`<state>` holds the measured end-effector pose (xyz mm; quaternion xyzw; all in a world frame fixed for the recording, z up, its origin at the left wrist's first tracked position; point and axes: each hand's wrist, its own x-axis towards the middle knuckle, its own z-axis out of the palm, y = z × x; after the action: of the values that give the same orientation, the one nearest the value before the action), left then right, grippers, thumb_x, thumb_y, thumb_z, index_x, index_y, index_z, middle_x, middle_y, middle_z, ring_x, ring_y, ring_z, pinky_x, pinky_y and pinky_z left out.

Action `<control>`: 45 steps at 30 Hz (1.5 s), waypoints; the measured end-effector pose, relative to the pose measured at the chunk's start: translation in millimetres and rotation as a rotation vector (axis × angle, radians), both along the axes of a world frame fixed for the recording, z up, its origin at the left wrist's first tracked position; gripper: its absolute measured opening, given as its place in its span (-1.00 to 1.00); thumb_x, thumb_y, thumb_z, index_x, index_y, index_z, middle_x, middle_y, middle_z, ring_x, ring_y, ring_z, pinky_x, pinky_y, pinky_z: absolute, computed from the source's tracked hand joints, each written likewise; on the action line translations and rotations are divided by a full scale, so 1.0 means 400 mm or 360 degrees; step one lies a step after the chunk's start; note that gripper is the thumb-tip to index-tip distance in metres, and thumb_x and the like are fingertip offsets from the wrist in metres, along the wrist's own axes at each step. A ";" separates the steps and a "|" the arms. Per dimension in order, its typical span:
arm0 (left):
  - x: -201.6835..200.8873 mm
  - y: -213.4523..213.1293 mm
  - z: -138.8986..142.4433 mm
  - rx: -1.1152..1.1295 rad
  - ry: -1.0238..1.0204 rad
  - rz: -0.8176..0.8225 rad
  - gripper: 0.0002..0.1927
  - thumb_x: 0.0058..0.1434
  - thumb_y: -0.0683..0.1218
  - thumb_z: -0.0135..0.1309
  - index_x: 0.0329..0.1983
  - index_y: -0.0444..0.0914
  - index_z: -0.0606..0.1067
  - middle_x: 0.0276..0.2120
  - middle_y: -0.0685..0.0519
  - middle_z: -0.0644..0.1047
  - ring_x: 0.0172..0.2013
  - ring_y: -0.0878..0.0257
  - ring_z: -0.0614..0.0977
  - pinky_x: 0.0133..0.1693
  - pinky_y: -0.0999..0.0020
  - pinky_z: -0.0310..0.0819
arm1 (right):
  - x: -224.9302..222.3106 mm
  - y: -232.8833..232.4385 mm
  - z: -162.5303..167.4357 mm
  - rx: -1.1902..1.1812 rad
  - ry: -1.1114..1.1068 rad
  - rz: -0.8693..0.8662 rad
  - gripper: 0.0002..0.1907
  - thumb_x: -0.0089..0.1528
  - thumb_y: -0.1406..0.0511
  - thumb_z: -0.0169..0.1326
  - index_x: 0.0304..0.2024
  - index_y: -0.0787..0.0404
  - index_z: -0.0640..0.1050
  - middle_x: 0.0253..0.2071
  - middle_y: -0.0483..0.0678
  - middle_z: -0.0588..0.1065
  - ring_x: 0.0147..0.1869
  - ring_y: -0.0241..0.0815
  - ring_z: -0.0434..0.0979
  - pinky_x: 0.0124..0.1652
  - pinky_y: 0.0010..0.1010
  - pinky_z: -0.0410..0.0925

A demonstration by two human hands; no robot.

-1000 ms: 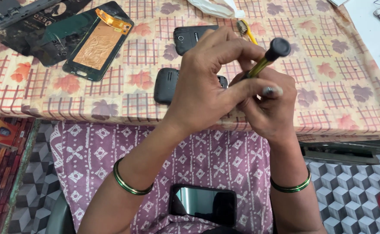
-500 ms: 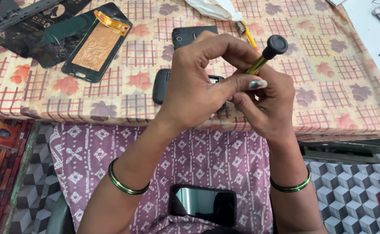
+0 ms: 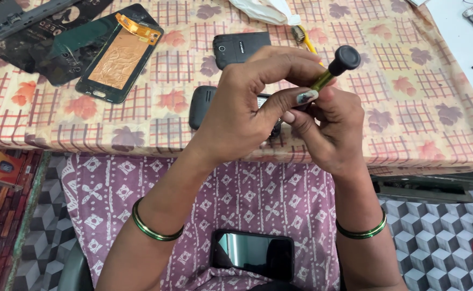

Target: The person cleans the internal components of a disassembled mobile phone with a toothbrush, then uses a screwdriver to remove screws from the device. The phone remains open on the table throughout the clip.

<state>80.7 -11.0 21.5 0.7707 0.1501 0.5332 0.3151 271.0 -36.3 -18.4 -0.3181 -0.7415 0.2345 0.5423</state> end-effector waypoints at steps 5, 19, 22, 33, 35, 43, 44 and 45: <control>0.005 -0.013 0.014 0.0104 0.0054 0.0246 -0.71 0.22 -0.25 0.36 -0.01 -0.22 0.61 -0.16 0.11 0.65 -0.05 0.31 0.61 0.04 0.37 0.58 | -0.003 -0.011 0.024 0.0098 -0.0102 -0.0189 -0.62 0.23 0.39 0.19 0.04 0.54 0.50 -0.33 -0.03 0.51 -0.38 -0.38 0.37 -0.41 -0.57 0.23; -0.007 0.001 0.006 0.0158 0.0068 0.0156 -0.81 0.31 -0.24 0.32 -0.05 -0.22 0.59 -0.16 0.13 0.62 -0.05 0.28 0.62 0.08 0.35 0.50 | 0.003 -0.002 0.004 0.0007 -0.0001 0.0037 -0.83 0.41 0.43 0.16 -0.02 0.47 0.52 -0.32 -0.08 0.52 -0.34 -0.45 0.51 -0.35 -0.67 0.37; 0.002 -0.005 0.011 0.0082 0.0018 0.0184 -0.80 0.30 -0.22 0.35 -0.08 -0.23 0.56 -0.19 0.12 0.58 -0.08 0.30 0.63 0.05 0.38 0.54 | -0.012 -0.012 0.032 -0.0058 0.0101 -0.0016 -0.67 0.26 0.43 0.17 0.05 0.47 0.46 -0.25 -0.11 0.50 -0.26 -0.48 0.48 -0.30 -0.67 0.37; -0.005 -0.015 0.007 0.0252 0.0160 0.0178 -0.81 0.36 -0.24 0.26 0.00 -0.22 0.58 -0.01 0.12 0.55 0.09 0.21 0.56 0.18 0.34 0.51 | 0.002 -0.004 0.013 0.0056 -0.0012 0.0038 -0.73 0.37 0.47 0.15 0.11 0.45 0.50 -0.33 -0.12 0.51 -0.37 -0.47 0.49 -0.38 -0.69 0.33; -0.004 -0.018 0.005 0.0254 0.0158 0.0190 -0.82 0.37 -0.24 0.26 0.00 -0.20 0.59 0.00 0.14 0.56 0.09 0.23 0.56 0.17 0.34 0.51 | 0.005 -0.001 0.006 0.0052 -0.0027 0.0013 -0.70 0.35 0.45 0.18 0.12 0.45 0.51 -0.36 -0.13 0.48 -0.42 -0.48 0.44 -0.42 -0.68 0.27; 0.014 -0.020 0.012 0.0168 0.0113 0.0388 -0.69 0.12 -0.08 0.46 -0.16 -0.19 0.57 -0.11 0.16 0.58 -0.03 0.29 0.58 0.05 0.33 0.52 | 0.000 -0.013 0.017 0.0154 -0.0060 -0.0120 -0.83 0.36 0.41 0.21 -0.08 0.44 0.53 -0.32 -0.07 0.53 -0.33 -0.40 0.50 -0.34 -0.62 0.35; 0.015 -0.020 0.012 0.0180 0.0110 0.0383 -0.69 0.13 -0.08 0.46 -0.15 -0.19 0.57 -0.10 0.17 0.59 -0.02 0.29 0.58 0.06 0.34 0.51 | -0.002 -0.014 0.018 0.0108 -0.0041 -0.0133 -0.85 0.36 0.42 0.21 -0.11 0.43 0.53 -0.34 -0.08 0.53 -0.36 -0.41 0.50 -0.36 -0.62 0.35; 0.014 -0.020 0.011 0.0192 0.0107 0.0379 -0.69 0.14 -0.08 0.47 -0.14 -0.19 0.57 -0.10 0.17 0.59 -0.01 0.30 0.58 0.08 0.34 0.50 | -0.002 -0.014 0.021 0.0099 -0.0042 -0.0132 -0.86 0.36 0.43 0.18 -0.09 0.43 0.54 -0.35 -0.08 0.53 -0.36 -0.41 0.52 -0.36 -0.62 0.36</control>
<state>86.4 -18.9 25.9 0.7824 0.2185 0.5487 0.1975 270.0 -42.1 -10.2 -0.3347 -0.7415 0.1845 0.5514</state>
